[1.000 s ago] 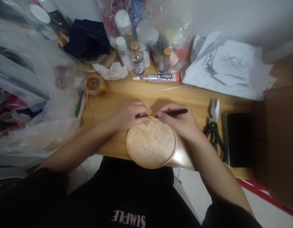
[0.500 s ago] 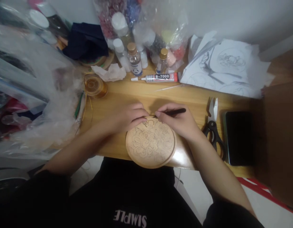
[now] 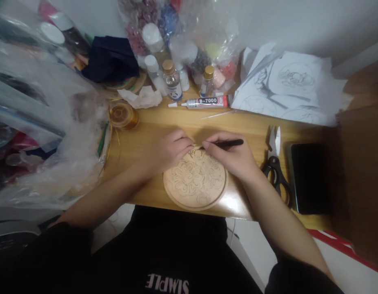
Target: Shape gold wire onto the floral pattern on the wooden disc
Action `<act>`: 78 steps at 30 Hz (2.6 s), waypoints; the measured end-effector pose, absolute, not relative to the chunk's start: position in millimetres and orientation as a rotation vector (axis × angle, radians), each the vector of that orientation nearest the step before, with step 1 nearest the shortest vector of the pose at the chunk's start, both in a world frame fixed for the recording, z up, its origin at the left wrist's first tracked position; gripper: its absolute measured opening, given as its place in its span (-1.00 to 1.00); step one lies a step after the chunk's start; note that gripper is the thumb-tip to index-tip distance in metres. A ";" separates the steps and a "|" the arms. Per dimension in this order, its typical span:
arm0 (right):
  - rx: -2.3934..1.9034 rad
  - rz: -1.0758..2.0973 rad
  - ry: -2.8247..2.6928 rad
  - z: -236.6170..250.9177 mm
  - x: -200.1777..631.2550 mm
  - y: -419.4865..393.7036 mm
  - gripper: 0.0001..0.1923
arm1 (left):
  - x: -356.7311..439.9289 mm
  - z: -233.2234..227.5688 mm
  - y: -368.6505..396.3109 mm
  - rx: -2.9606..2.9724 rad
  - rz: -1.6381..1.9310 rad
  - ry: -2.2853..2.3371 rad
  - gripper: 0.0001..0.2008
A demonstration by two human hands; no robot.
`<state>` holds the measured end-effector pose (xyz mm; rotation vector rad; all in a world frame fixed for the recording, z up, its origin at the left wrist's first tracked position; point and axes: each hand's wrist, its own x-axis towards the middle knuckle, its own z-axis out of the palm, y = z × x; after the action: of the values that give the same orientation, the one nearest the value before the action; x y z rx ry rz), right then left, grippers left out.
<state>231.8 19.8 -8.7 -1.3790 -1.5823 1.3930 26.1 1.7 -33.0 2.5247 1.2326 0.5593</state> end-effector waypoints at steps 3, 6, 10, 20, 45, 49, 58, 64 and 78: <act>-1.380 1.386 -1.581 -9.3 231.4 20.0 -0.90 | 26.7 -36.7 4.5 2.625 0.623 1.258 -0.70; -1.384 1.395 -1.582 -9.5 231.3 20.4 -0.91 | 24.2 -40.2 6.2 2.718 0.717 1.145 -0.75; -1.383 1.409 -1.573 -9.7 231.2 20.9 -0.91 | 21.4 -41.0 4.9 2.798 0.790 1.052 -0.76; -1.357 1.397 -1.595 -9.5 231.5 21.2 -0.90 | 22.6 -42.3 1.4 2.790 0.651 1.089 -0.74; -1.355 1.416 -1.593 -8.7 232.0 20.9 -0.90 | 20.9 -43.1 2.5 2.758 0.691 1.072 -0.74; -1.348 1.406 -1.601 -8.4 231.8 20.5 -0.88 | 21.5 -43.4 2.3 2.783 0.733 1.068 -0.76; -1.334 1.413 -1.604 -6.0 230.9 21.8 -0.88 | 21.2 -41.6 2.3 2.809 0.719 1.044 -0.77; -1.365 1.400 -1.620 -5.8 230.4 21.6 -0.86 | 22.2 -37.8 1.6 2.856 0.721 1.041 -0.81; -1.364 1.403 -1.621 -5.4 230.7 22.1 -0.84 | 21.4 -39.7 1.8 2.903 0.656 1.063 -0.77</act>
<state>230.7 22.1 -5.4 -1.3641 -1.6207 1.4028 21.4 1.8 -39.7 2.9034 1.0633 0.6564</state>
